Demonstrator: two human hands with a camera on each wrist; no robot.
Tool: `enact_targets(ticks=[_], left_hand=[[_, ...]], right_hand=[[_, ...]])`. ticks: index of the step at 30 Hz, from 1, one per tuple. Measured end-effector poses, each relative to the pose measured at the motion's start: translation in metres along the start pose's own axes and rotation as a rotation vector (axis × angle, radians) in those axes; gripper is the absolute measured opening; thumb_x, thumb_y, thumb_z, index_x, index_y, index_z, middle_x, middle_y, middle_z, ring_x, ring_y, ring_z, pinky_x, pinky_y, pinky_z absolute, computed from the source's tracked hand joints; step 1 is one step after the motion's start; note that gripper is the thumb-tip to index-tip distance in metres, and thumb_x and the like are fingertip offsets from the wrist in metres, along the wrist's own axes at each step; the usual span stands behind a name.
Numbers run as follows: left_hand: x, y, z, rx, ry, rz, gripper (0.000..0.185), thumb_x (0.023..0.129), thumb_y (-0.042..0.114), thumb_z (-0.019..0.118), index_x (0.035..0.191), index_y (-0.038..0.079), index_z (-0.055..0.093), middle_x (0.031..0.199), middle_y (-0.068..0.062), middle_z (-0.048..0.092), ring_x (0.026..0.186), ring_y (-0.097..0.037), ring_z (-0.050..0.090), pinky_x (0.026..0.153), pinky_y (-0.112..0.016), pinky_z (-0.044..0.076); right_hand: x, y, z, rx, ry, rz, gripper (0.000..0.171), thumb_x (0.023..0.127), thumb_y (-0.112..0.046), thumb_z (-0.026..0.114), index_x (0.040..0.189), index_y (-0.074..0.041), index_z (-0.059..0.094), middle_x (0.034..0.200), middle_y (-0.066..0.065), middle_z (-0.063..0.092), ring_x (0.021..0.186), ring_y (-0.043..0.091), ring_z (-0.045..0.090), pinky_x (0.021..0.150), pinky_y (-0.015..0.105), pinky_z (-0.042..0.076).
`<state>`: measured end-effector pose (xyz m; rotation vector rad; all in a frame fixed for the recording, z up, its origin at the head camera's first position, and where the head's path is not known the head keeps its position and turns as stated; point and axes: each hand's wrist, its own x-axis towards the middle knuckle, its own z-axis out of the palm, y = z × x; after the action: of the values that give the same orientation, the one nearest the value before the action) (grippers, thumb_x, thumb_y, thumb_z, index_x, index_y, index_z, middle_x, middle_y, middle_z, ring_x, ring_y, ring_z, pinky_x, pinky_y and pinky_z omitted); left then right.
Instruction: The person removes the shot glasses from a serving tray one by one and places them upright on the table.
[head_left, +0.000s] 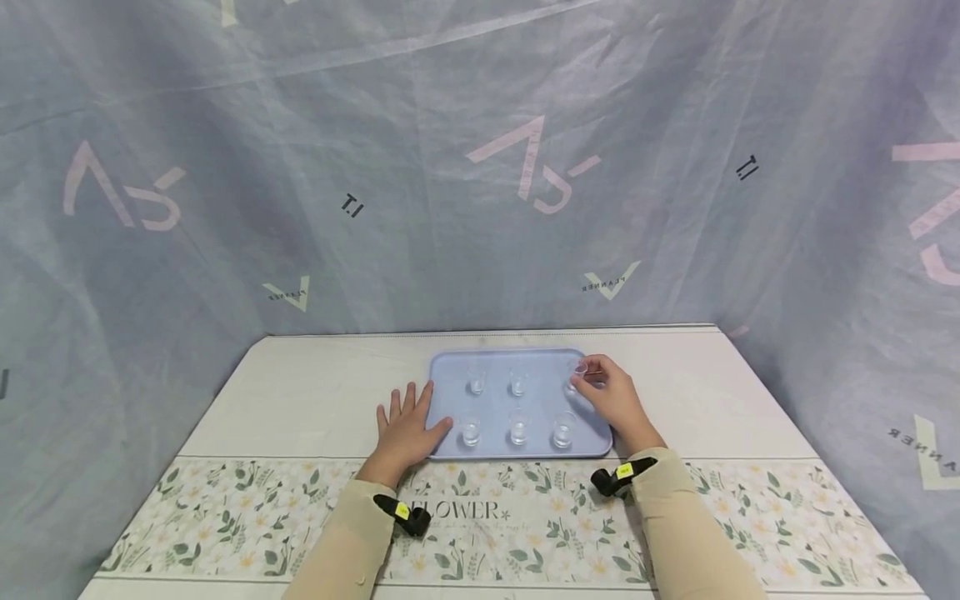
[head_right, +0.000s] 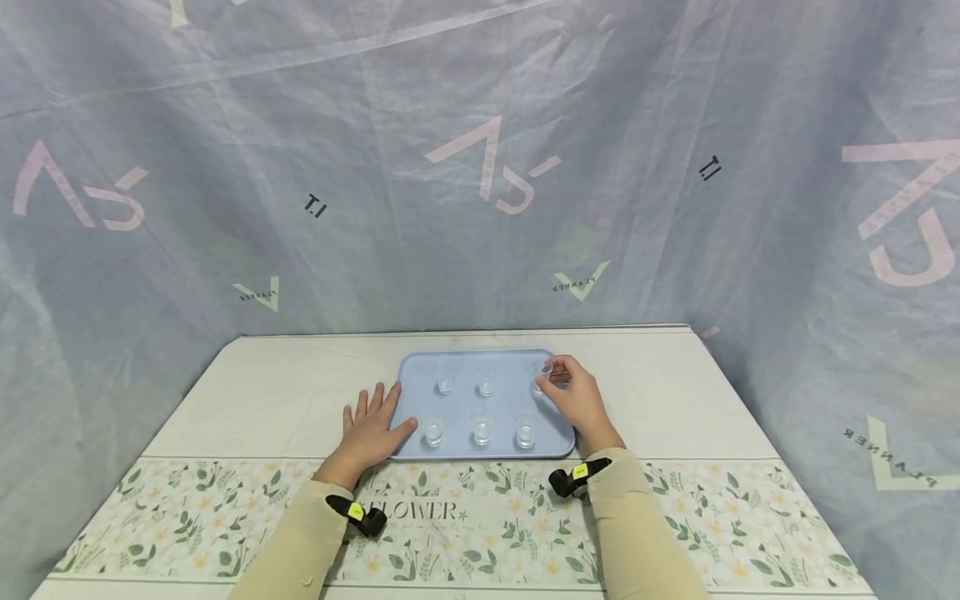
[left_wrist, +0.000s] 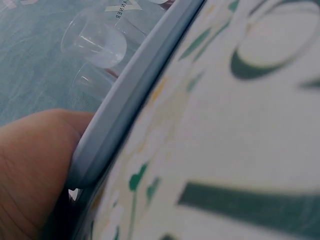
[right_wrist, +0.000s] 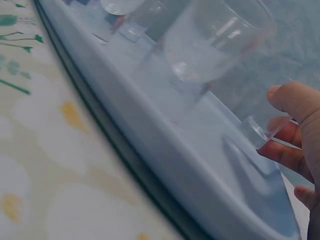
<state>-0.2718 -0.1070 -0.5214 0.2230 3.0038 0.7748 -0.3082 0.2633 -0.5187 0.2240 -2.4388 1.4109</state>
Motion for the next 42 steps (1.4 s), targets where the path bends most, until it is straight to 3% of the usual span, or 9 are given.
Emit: enact_targets(ticks=[7,15,23,30,36,42], left_hand=[[0.005,-0.004,0.004,0.011,-0.011,-0.011,0.081,0.100,0.055,0.049,0.164,0.017,0.016,0.168,-0.020,0.004,0.153,-0.044,-0.008,0.116,-0.065,-0.013],[0.004,0.000,0.001,0.010,0.006,-0.016,0.079,0.100,0.052,0.049,0.163,0.014,0.021,0.167,-0.022,0.009,0.153,-0.046,-0.004,0.116,-0.065,-0.011],[0.001,0.002,-0.004,0.019,0.008,-0.020,0.077,0.101,0.048,0.051,0.163,0.013,0.023,0.167,-0.023,0.011,0.153,-0.047,-0.001,0.116,-0.067,-0.007],[0.004,-0.002,0.003,0.022,-0.008,-0.023,0.079,0.101,0.051,0.050,0.164,0.016,0.019,0.168,-0.020,0.007,0.153,-0.045,-0.005,0.116,-0.066,-0.009],[0.003,-0.003,0.005,0.028,0.007,-0.021,0.079,0.100,0.053,0.048,0.164,0.015,0.020,0.168,-0.022,0.008,0.153,-0.046,-0.004,0.116,-0.066,-0.010],[0.003,-0.003,0.006,0.018,0.025,-0.013,0.078,0.100,0.052,0.050,0.163,0.014,0.023,0.167,-0.023,0.012,0.153,-0.046,-0.001,0.116,-0.066,-0.009]], right_hand=[[0.001,0.005,-0.015,-0.012,0.034,0.021,0.032,0.093,-0.016,0.076,0.119,-0.003,0.063,0.109,0.015,0.068,0.102,0.030,0.068,0.086,0.033,0.054],[0.003,0.014,-0.029,-0.023,0.117,0.028,0.034,0.093,-0.020,0.076,0.119,-0.003,0.062,0.111,0.016,0.069,0.102,0.030,0.067,0.083,0.017,0.050],[0.000,0.027,-0.046,-0.100,0.143,0.053,0.035,0.094,-0.022,0.075,0.120,-0.003,0.061,0.111,0.016,0.068,0.104,0.031,0.067,0.086,0.024,0.052],[-0.004,0.034,-0.059,-0.133,0.176,0.059,0.037,0.094,-0.023,0.074,0.122,-0.002,0.061,0.112,0.017,0.069,0.103,0.030,0.067,0.082,0.016,0.047],[0.001,0.039,-0.070,-0.158,0.201,0.066,0.038,0.096,-0.028,0.072,0.123,-0.003,0.061,0.112,0.017,0.069,0.104,0.030,0.066,0.085,0.024,0.048],[-0.002,0.047,-0.084,-0.182,0.206,0.098,0.039,0.096,-0.027,0.072,0.123,-0.002,0.061,0.113,0.018,0.069,0.105,0.032,0.067,0.082,0.017,0.046]])
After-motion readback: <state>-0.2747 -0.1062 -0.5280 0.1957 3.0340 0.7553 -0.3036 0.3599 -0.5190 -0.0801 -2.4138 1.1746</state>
